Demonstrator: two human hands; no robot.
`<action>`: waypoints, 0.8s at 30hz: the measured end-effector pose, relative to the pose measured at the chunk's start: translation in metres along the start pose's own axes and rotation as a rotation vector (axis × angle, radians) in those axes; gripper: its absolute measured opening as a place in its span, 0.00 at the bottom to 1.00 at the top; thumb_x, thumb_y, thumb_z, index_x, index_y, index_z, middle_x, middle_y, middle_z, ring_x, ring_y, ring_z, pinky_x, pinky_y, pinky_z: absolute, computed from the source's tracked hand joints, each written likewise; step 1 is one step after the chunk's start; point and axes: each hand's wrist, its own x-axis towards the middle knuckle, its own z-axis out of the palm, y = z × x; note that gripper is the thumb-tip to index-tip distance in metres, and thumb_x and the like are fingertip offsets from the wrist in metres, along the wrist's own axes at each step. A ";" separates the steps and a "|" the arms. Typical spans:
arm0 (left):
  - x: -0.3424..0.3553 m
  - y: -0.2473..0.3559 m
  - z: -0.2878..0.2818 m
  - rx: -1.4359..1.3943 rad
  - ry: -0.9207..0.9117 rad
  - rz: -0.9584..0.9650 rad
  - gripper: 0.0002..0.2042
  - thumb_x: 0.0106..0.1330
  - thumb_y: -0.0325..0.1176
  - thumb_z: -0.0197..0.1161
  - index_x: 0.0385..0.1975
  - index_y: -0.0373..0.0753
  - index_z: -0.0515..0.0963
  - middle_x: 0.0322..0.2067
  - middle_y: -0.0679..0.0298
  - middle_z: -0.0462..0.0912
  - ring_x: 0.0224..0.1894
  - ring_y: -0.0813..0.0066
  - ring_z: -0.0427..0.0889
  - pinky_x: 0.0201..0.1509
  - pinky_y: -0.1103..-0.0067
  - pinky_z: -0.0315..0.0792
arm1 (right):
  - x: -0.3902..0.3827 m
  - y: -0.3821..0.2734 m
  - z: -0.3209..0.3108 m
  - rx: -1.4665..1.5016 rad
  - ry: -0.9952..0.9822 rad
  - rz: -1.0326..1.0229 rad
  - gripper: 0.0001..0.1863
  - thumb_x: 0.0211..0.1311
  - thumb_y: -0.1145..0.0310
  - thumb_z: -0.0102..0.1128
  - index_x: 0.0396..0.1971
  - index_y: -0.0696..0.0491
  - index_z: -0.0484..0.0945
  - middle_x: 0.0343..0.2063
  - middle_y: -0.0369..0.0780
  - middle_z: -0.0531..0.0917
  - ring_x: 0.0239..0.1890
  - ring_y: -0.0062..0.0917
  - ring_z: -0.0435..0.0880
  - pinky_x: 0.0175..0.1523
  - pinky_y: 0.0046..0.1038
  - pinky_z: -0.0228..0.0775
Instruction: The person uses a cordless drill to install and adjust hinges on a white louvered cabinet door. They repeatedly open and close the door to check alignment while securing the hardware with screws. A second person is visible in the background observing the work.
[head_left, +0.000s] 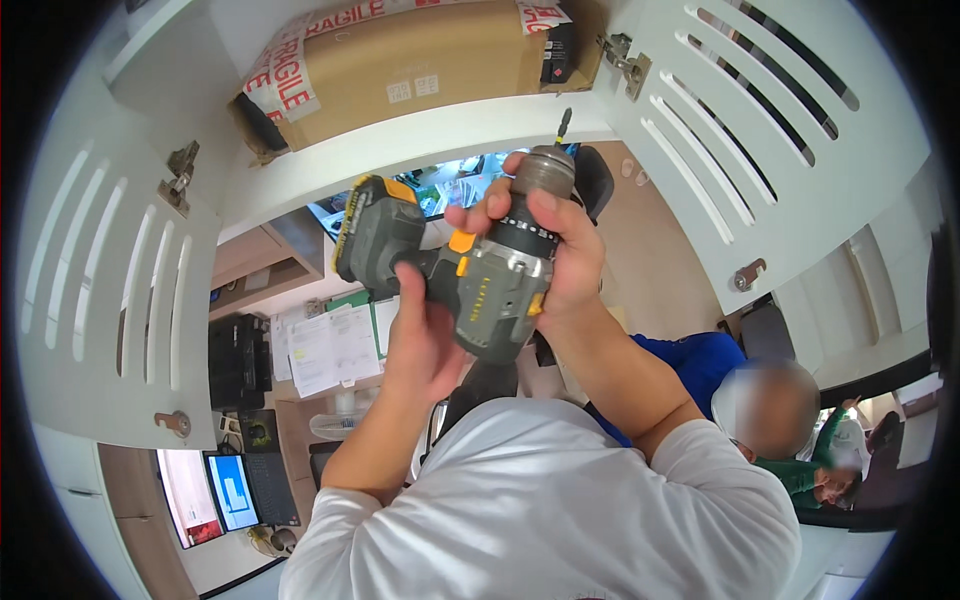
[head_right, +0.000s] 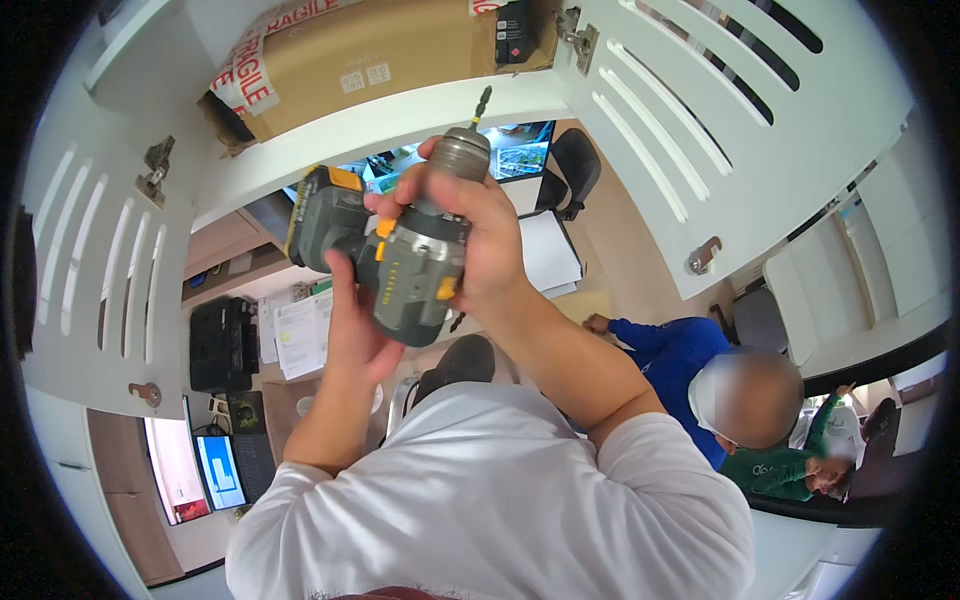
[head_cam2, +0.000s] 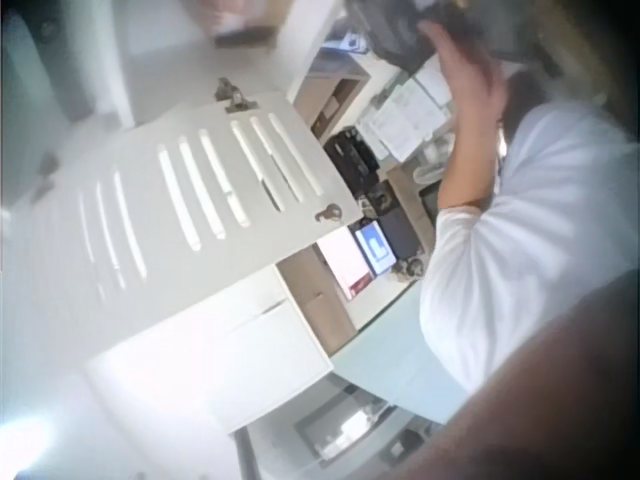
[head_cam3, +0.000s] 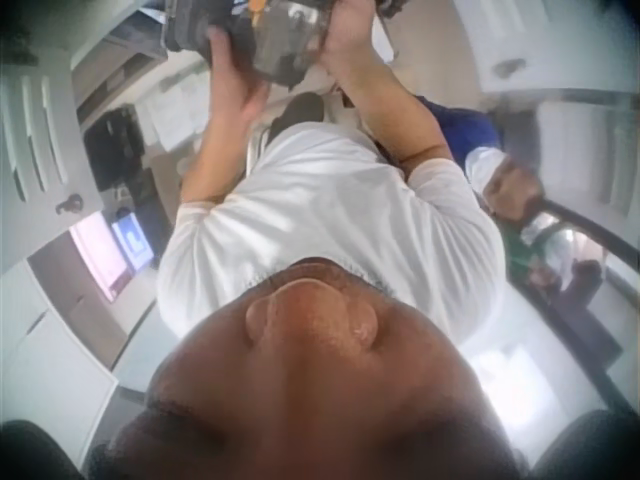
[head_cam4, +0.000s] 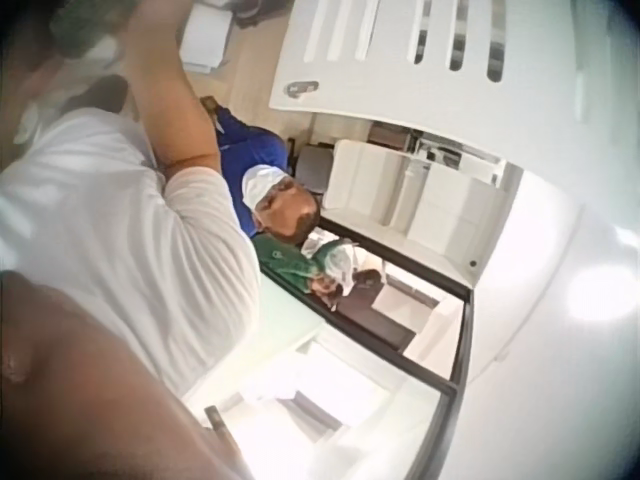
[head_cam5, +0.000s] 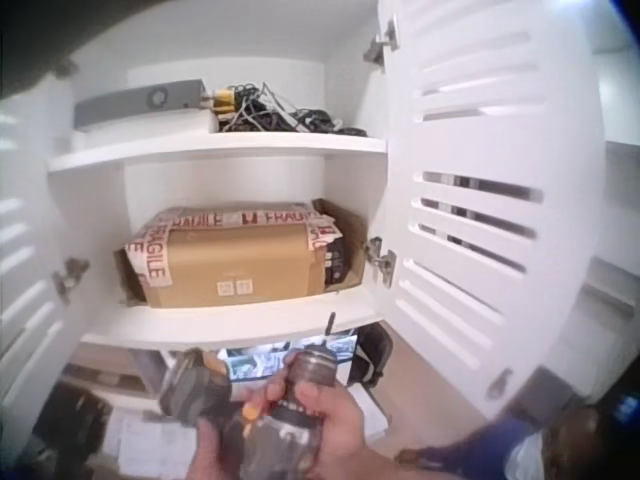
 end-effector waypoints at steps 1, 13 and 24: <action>-0.011 0.010 -0.001 0.374 -0.011 -0.051 0.27 0.75 0.59 0.61 0.52 0.37 0.78 0.55 0.59 0.83 0.56 0.60 0.84 0.55 0.64 0.81 | -0.001 -0.005 0.009 -0.038 0.054 0.035 0.20 0.69 0.64 0.60 0.56 0.54 0.71 0.37 0.41 0.84 0.47 0.35 0.89 0.65 0.47 0.77; 0.027 -0.029 -0.053 1.410 -0.077 0.841 0.27 0.66 0.36 0.75 0.61 0.33 0.74 0.48 0.54 0.85 0.48 0.61 0.85 0.59 0.64 0.77 | -0.002 -0.007 0.035 -0.219 0.176 0.238 0.25 0.75 0.58 0.64 0.64 0.54 0.69 0.50 0.43 0.83 0.57 0.30 0.83 0.62 0.40 0.77; 0.013 -0.026 -0.006 0.382 -0.106 0.457 0.27 0.76 0.47 0.63 0.60 0.29 0.68 0.31 0.56 0.80 0.39 0.64 0.83 0.58 0.61 0.78 | -0.062 -0.040 -0.062 -0.535 -0.244 0.229 0.49 0.55 0.52 0.82 0.69 0.63 0.68 0.65 0.49 0.77 0.66 0.33 0.79 0.70 0.35 0.72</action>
